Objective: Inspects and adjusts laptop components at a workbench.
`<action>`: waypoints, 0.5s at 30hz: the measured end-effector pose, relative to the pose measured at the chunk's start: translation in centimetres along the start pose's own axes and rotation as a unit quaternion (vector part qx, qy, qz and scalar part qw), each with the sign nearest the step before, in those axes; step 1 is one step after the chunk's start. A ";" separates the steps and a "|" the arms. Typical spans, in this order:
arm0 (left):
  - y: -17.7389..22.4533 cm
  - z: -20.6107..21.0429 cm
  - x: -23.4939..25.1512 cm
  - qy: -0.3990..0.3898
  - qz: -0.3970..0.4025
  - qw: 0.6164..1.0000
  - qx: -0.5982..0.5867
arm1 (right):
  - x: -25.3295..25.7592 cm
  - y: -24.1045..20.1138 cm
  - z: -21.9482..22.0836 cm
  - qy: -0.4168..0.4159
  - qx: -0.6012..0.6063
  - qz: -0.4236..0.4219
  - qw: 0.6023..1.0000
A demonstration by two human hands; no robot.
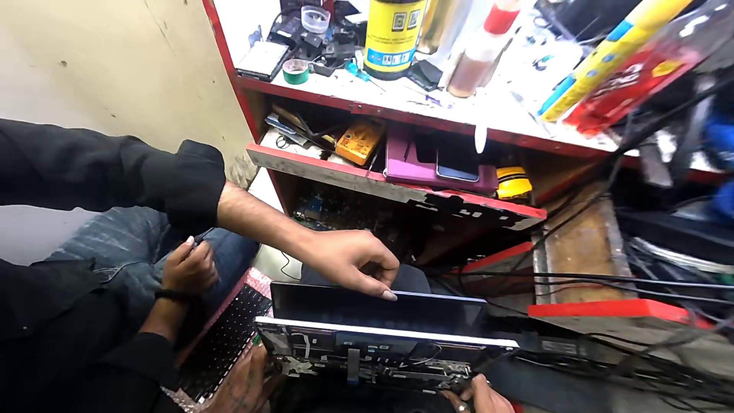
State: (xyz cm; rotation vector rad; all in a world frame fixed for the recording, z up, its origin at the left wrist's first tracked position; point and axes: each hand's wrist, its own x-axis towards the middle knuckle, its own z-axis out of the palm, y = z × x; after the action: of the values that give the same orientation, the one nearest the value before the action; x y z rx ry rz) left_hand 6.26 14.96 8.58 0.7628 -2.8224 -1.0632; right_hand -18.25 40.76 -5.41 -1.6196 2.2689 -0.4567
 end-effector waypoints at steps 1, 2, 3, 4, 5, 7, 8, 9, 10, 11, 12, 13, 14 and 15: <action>-0.1 0.1 -0.1 0.001 0.001 1.000 0.000 | -0.1 0.1 0.1 0.004 -0.004 -0.002 1.000; -0.1 0.1 -0.1 0.000 0.001 1.000 0.003 | -0.2 0.2 0.2 0.009 -0.009 -0.004 1.000; -0.1 0.0 -0.1 -0.004 0.001 1.000 0.007 | -0.2 0.3 0.3 0.011 -0.012 -0.003 1.000; 0.0 -0.2 -0.1 -0.012 0.001 1.000 0.007 | -0.3 0.3 0.3 0.010 -0.014 -0.002 1.000; 0.1 -0.3 0.0 -0.021 0.003 1.000 0.005 | -0.3 0.2 0.3 0.010 -0.015 -0.003 1.000; 0.5 -0.7 0.1 -0.028 0.009 1.000 -0.005 | -0.4 0.1 0.3 0.015 -0.013 -0.009 1.000; 0.7 -0.9 0.2 -0.028 0.009 1.000 -0.006 | -0.4 0.1 0.3 0.017 -0.010 -0.012 1.000; 0.9 -1.0 0.3 -0.028 0.009 1.000 -0.005 | -0.4 0.1 0.4 0.018 -0.010 -0.014 1.000; 1.0 -1.1 0.3 -0.029 0.005 1.000 -0.002 | -0.4 0.2 0.4 0.019 -0.010 -0.014 1.000; 0.8 -0.8 0.0 -0.031 -0.004 1.000 0.003 | -0.5 0.1 0.4 0.017 -0.008 -0.012 1.000; 0.0 0.0 -0.8 -0.027 -0.022 0.999 0.004 | -0.5 0.1 0.4 0.016 -0.005 -0.009 1.000; -1.4 1.5 -2.3 -0.017 -0.048 0.999 0.007 | -0.5 0.1 0.5 0.018 -0.002 -0.011 1.000; -2.6 3.0 -3.8 0.001 -0.061 0.998 0.020 | -0.6 0.1 0.5 0.018 0.002 -0.014 1.000; -3.3 4.1 -4.7 0.023 -0.069 0.997 0.024 | -0.7 0.2 0.6 0.024 0.003 -0.020 1.000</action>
State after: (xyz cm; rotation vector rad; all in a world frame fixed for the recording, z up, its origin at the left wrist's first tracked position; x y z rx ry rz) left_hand 10.99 17.46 4.05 0.9863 -2.8019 -0.9832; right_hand -17.97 41.42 -6.05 -1.6707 2.2709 -0.5158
